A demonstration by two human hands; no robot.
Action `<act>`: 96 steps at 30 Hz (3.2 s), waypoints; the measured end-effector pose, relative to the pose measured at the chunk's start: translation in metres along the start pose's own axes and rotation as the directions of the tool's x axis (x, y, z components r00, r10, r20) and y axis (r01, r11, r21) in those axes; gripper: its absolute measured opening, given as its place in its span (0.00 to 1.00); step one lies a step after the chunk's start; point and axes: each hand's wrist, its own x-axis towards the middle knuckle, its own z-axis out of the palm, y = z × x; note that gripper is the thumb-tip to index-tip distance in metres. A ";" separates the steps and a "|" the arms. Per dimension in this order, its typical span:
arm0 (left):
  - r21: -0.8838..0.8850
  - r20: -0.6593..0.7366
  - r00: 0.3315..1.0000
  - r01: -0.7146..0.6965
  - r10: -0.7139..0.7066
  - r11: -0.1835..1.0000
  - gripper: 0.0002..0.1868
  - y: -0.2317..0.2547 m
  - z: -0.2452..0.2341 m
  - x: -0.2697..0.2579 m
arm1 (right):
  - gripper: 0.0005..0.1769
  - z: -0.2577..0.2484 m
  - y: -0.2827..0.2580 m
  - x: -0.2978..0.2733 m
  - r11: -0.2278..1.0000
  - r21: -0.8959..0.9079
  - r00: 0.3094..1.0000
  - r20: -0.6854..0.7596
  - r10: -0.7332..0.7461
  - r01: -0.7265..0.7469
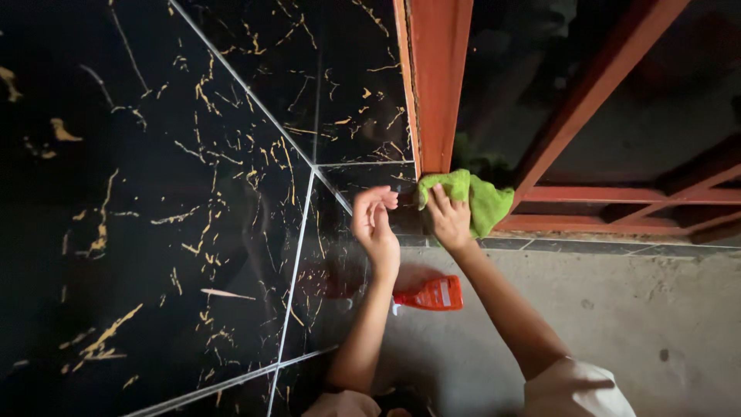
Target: The person wipes the wooden frames and glass panels of a door using a green cloth and a spray bottle.
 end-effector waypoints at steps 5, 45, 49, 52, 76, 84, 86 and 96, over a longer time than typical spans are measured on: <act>-0.005 0.013 1.000 -0.003 0.003 1.000 0.13 0.019 0.005 0.001 | 0.28 -0.064 0.000 0.064 0.996 -0.028 0.995 0.055 -0.077 0.079; -0.009 0.070 0.997 -0.042 0.043 0.999 0.16 0.131 0.066 0.070 | 0.32 -0.248 -0.035 0.314 0.957 -0.264 0.957 -0.228 -0.181 0.119; -0.009 0.050 0.999 -0.009 0.010 1.000 0.15 0.126 0.066 0.068 | 0.29 -0.284 -0.051 0.372 0.957 -0.283 0.935 -0.321 -0.153 0.059; -0.001 0.036 0.998 -0.052 0.052 0.999 0.15 0.124 0.067 0.069 | 0.28 -0.278 -0.055 0.368 0.941 -0.339 0.899 -0.410 -0.151 0.004; -0.057 0.134 0.991 0.028 -0.020 0.998 0.18 0.142 0.056 0.068 | 0.33 -0.129 -0.016 0.159 0.991 -0.094 0.993 -0.051 -0.103 0.098; -0.054 0.155 0.987 0.046 -0.037 0.997 0.20 0.150 0.057 0.072 | 0.36 -0.260 -0.051 0.334 0.992 -0.081 0.952 -0.282 -0.121 0.102; -0.058 0.145 0.988 0.053 -0.044 0.997 0.19 0.152 0.059 0.073 | 0.38 -0.292 -0.057 0.377 0.988 -0.128 0.931 -0.343 -0.128 0.089; -0.039 0.109 0.994 0.034 -0.029 0.999 0.19 0.164 0.071 0.072 | 0.31 -0.281 -0.057 0.363 0.993 -0.109 0.900 -0.425 -0.093 0.051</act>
